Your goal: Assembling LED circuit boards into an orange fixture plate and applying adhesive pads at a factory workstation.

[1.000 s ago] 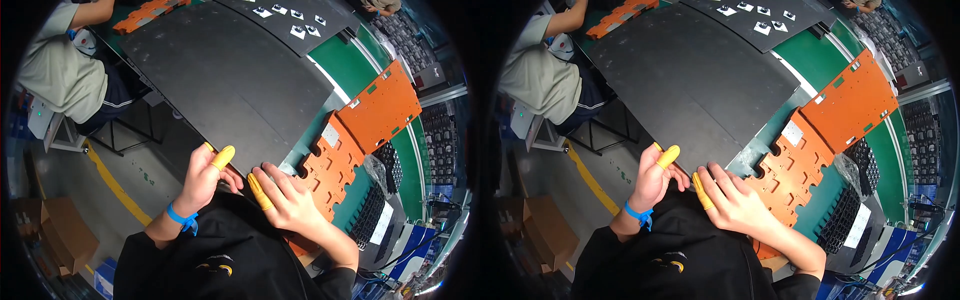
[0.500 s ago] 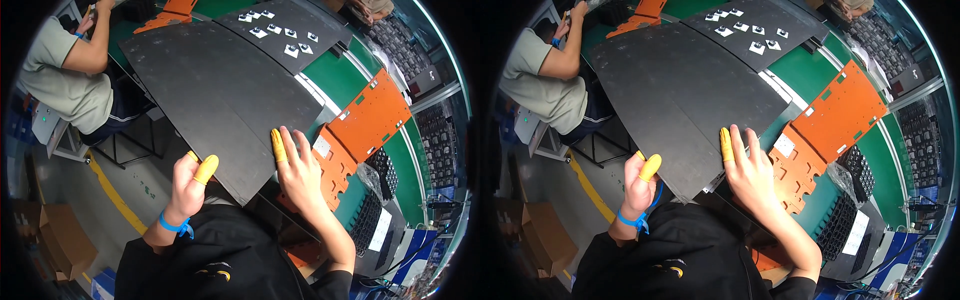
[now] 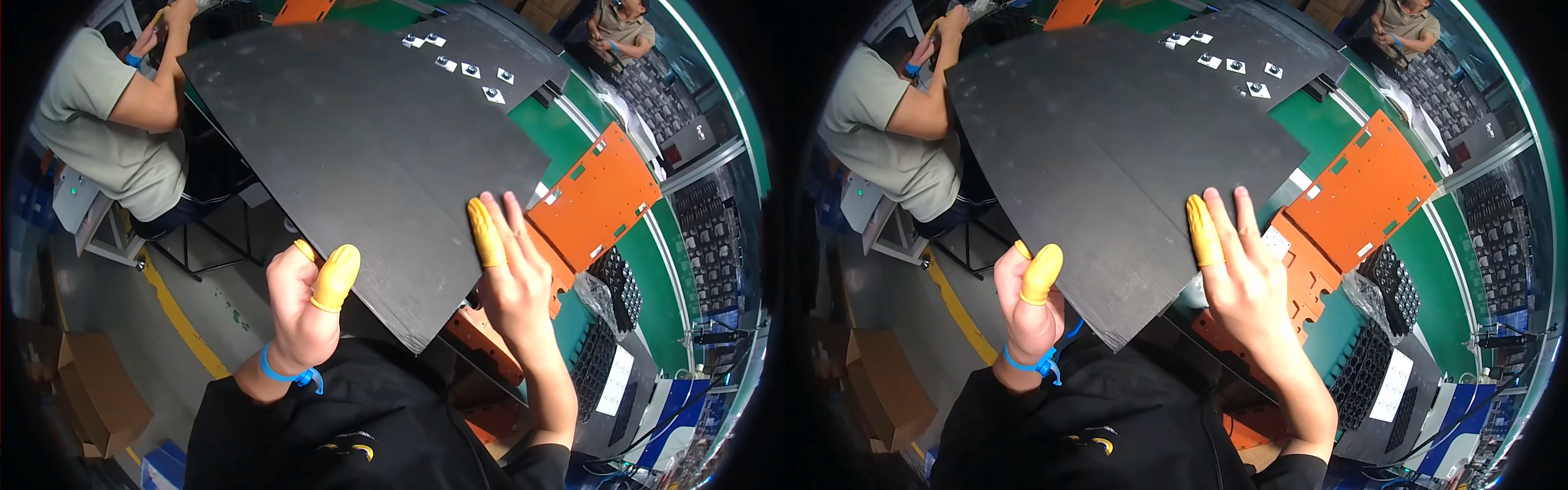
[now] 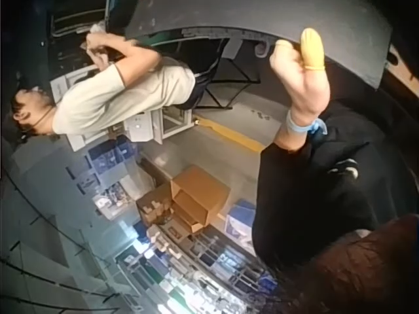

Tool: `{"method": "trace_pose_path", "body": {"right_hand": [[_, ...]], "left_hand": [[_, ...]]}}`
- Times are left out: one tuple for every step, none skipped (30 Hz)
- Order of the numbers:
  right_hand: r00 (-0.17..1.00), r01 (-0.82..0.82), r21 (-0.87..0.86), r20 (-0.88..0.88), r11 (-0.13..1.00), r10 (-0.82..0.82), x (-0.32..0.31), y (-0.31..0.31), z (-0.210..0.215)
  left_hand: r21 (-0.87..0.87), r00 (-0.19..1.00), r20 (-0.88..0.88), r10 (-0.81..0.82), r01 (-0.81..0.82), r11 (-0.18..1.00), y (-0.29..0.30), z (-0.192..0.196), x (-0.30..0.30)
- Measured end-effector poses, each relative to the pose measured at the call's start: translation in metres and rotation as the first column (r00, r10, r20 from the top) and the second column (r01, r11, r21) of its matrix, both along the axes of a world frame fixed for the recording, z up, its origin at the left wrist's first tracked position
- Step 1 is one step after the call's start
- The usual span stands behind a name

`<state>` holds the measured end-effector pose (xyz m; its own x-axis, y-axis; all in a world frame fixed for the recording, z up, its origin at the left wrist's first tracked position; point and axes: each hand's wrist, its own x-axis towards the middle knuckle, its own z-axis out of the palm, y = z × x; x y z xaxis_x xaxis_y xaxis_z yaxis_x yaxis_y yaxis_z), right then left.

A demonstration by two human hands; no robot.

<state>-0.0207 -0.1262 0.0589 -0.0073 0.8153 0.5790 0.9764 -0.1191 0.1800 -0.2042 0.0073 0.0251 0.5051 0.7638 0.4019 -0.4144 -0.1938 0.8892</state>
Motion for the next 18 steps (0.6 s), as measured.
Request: {"method": "trace_pose_path", "body": {"right_hand": [[1.0, -0.001, -0.001, 0.004, 1.0, 0.001, 0.0, 0.0, 0.008], [1.0, 0.004, -0.003, 0.029, 1.0, -0.004, 0.001, -0.002, 0.015], [1.0, -0.003, 0.041, 0.029, 0.999, 0.001, 0.001, -0.001, 0.02], [0.999, 0.007, 0.079, 0.051, 0.997, -0.011, 0.002, -0.002, 0.026], [0.999, 0.022, 0.1, 0.047, 0.995, -0.027, 0.003, -0.004, 0.032], [0.999, 0.025, 0.134, 0.044, 0.991, -0.031, 0.004, -0.007, 0.036], [0.999, 0.034, 0.15, 0.01, 0.988, -0.036, 0.005, -0.009, 0.036], [0.998, 0.063, 0.141, -0.03, 0.988, -0.059, 0.001, -0.012, 0.038], [0.994, 0.092, 0.13, -0.07, 0.987, -0.084, -0.003, -0.016, 0.041], [0.99, 0.111, 0.162, -0.108, 0.981, -0.094, -0.002, -0.02, 0.037], [0.988, 0.135, 0.193, -0.106, 0.972, -0.116, -0.003, -0.025, 0.036], [0.985, 0.158, 0.225, -0.104, 0.962, -0.137, -0.002, -0.029, 0.036], [0.98, 0.201, 0.216, -0.051, 0.956, -0.194, 0.001, -0.037, 0.035], [0.968, 0.246, 0.22, 0.001, 0.944, -0.252, 0.007, -0.042, 0.034], [0.955, 0.293, 0.191, -0.013, 0.937, -0.296, 0.012, -0.048, 0.034], [0.962, 0.271, 0.242, -0.025, 0.932, -0.273, 0.021, -0.053, 0.034], [0.944, 0.316, 0.255, -0.177, 0.914, -0.277, 0.024, -0.062, 0.035], [0.892, 0.281, 0.367, -0.441, 0.887, -0.1, 0.028, -0.063, 0.031]], "left_hand": [[0.0, 0.999, 0.034, 0.01, -0.01, 1.0, -0.002, 0.008, 0.002], [0.0, 0.998, 0.067, 0.02, -0.02, 1.0, -0.003, 0.015, 0.002], [0.001, 0.998, 0.066, 0.019, -0.019, 1.0, -0.002, 0.02, 0.003], [0.077, 0.995, 0.094, -0.038, 0.03, 0.997, 0.001, 0.026, 0.004], [0.154, 0.988, 0.117, -0.096, 0.078, 0.985, 0.002, 0.031, 0.005], [0.116, 0.982, 0.136, -0.128, 0.112, 0.987, -0.003, 0.039, 0.009], [0.1, 0.978, 0.145, -0.151, 0.138, 0.985, -0.003, 0.039, 0.01], [0.085, 0.972, 0.155, -0.176, 0.165, 0.983, -0.003, 0.039, 0.011], [0.009, 0.975, 0.162, -0.153, 0.153, 0.988, -0.007, 0.04, 0.013], [0.057, 0.974, 0.175, -0.147, 0.139, 0.989, -0.003, 0.036, 0.015], [0.103, 0.972, 0.189, -0.142, 0.124, 0.987, 0.002, 0.031, 0.019], [0.023, 0.967, 0.223, -0.123, 0.121, 0.992, -0.002, 0.029, 0.02], [-0.033, 0.962, 0.244, -0.123, 0.135, 0.99, -0.003, 0.029, 0.022], [-0.09, 0.957, 0.264, -0.122, 0.15, 0.985, -0.004, 0.029, 0.023], [-0.065, 0.94, 0.305, -0.151, 0.179, 0.982, 0.001, 0.013, 0.019], [-0.138, 0.941, 0.312, -0.133, 0.183, 0.973, 0.005, 0.008, 0.018], [-0.145, 0.955, 0.284, -0.084, 0.129, 0.981, 0.006, 0.01, 0.019], [-0.14, 0.97, 0.233, -0.067, 0.102, 0.985, 0.008, 0.008, 0.016]]}}
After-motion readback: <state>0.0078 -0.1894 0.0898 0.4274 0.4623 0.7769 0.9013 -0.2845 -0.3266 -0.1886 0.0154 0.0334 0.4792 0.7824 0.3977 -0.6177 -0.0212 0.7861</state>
